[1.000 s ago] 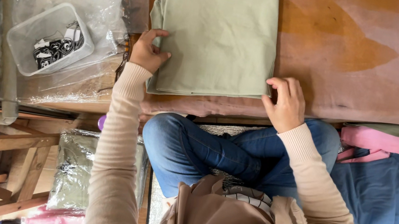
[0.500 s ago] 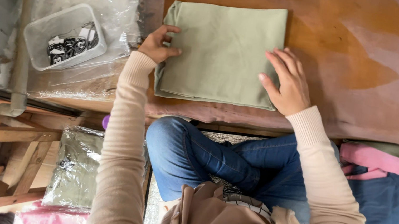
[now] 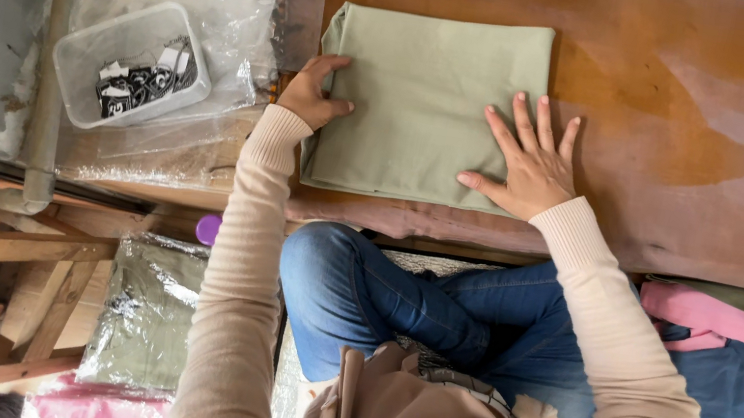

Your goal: The person folds a t-shirt, rolls a lint roller over the fabric, attaches a tag to the collar, and inserts the folded shirt into a plastic bag.

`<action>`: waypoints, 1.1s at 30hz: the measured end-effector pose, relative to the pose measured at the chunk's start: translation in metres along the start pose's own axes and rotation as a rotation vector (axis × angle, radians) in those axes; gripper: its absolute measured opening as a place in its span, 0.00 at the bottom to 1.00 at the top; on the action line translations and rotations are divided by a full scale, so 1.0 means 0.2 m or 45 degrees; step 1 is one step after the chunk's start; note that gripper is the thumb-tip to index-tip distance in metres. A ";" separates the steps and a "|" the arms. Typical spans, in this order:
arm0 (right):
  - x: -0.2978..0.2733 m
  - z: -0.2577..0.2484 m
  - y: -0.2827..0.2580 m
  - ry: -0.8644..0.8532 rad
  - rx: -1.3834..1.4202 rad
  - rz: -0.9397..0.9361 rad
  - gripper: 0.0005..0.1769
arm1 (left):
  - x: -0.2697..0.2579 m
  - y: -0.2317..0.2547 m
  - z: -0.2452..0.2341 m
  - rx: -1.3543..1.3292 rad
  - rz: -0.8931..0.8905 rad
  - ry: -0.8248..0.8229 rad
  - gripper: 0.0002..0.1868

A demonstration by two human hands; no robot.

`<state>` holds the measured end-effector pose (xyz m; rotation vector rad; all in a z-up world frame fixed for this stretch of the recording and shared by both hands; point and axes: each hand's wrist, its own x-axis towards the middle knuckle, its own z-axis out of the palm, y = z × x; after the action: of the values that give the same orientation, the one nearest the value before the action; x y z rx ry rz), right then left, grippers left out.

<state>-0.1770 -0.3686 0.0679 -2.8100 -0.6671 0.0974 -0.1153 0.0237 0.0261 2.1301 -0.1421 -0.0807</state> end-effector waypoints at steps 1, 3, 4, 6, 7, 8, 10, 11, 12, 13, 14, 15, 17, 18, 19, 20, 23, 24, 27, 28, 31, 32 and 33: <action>0.03 -0.03 0.01 0.010 -0.001 0.004 0.57 | 0.02 0.03 0.00 0.004 0.010 -0.001 0.39; 0.09 -0.09 0.04 0.121 0.105 -0.024 0.49 | 0.05 0.07 -0.01 0.235 -0.108 0.161 0.39; 0.15 -0.13 0.06 0.122 0.106 -0.023 0.49 | 0.11 0.03 0.01 0.237 -0.108 0.161 0.39; 0.28 -0.22 0.10 0.144 0.249 -0.011 0.38 | 0.23 -0.05 0.03 0.224 0.042 0.244 0.30; 0.34 -0.23 0.14 0.153 0.245 -0.015 0.38 | 0.25 -0.11 0.03 0.225 0.051 0.250 0.30; 0.40 -0.24 0.18 0.011 0.195 0.123 0.39 | 0.28 -0.18 0.04 0.261 0.059 0.236 0.30; 0.50 -0.22 0.31 -0.120 0.150 0.257 0.41 | 0.29 -0.16 0.04 0.305 0.073 0.226 0.30; 0.54 -0.18 0.40 0.138 0.129 0.208 0.34 | 0.26 -0.08 0.06 0.423 0.121 0.372 0.30; 0.58 -0.14 0.49 0.398 0.107 0.156 0.26 | 0.22 0.00 0.07 0.542 0.170 0.518 0.31; 0.60 -0.18 0.46 0.396 0.109 0.160 0.26 | 0.20 0.11 0.12 0.543 0.168 0.513 0.31; 0.62 -0.22 0.43 0.325 0.108 0.218 0.29 | 0.18 0.23 0.16 0.664 0.379 0.452 0.28; 0.64 -0.26 0.40 0.249 0.105 0.274 0.31 | 0.14 0.34 0.21 0.779 0.584 0.385 0.25; 0.73 -0.15 0.53 0.230 -0.048 0.271 0.26 | 0.22 0.23 0.32 0.881 0.442 0.217 0.31; 0.77 -0.08 0.59 0.218 -0.202 0.264 0.22 | 0.24 0.17 0.37 0.979 0.307 0.050 0.39; 0.73 -0.10 0.54 0.225 -0.204 0.266 0.22 | 0.23 0.18 0.38 0.980 0.313 0.053 0.39; 0.70 -0.12 0.49 0.436 -0.216 0.119 0.23 | 0.21 0.18 0.38 0.999 0.352 0.142 0.41; 0.46 -0.18 0.17 0.584 -0.162 -0.146 0.29 | 0.05 0.41 0.48 0.971 0.516 0.141 0.43; 0.38 -0.21 0.02 0.536 -0.096 -0.282 0.36 | -0.02 0.52 0.51 0.934 0.637 0.076 0.43; 0.11 0.01 -0.05 0.147 0.024 -0.227 0.46 | -0.13 0.48 0.56 1.029 0.581 -0.246 0.46; 0.09 0.03 -0.01 0.146 0.023 -0.226 0.46 | -0.14 0.46 0.52 1.028 0.581 -0.247 0.46; 0.05 0.02 0.09 0.050 0.009 -0.054 0.48 | -0.12 0.39 0.37 1.064 0.481 -0.228 0.48; 0.01 0.01 0.10 0.075 -0.030 -0.046 0.50 | -0.11 0.36 0.30 1.099 0.340 -0.161 0.47; 0.00 -0.01 0.11 0.109 -0.073 -0.039 0.51 | -0.09 0.34 0.23 1.135 0.207 -0.088 0.46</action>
<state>-0.1677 -0.3883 0.0635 -2.8386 -0.7029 -0.0477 -0.1426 -0.0489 0.0590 2.9921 -0.4582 0.0122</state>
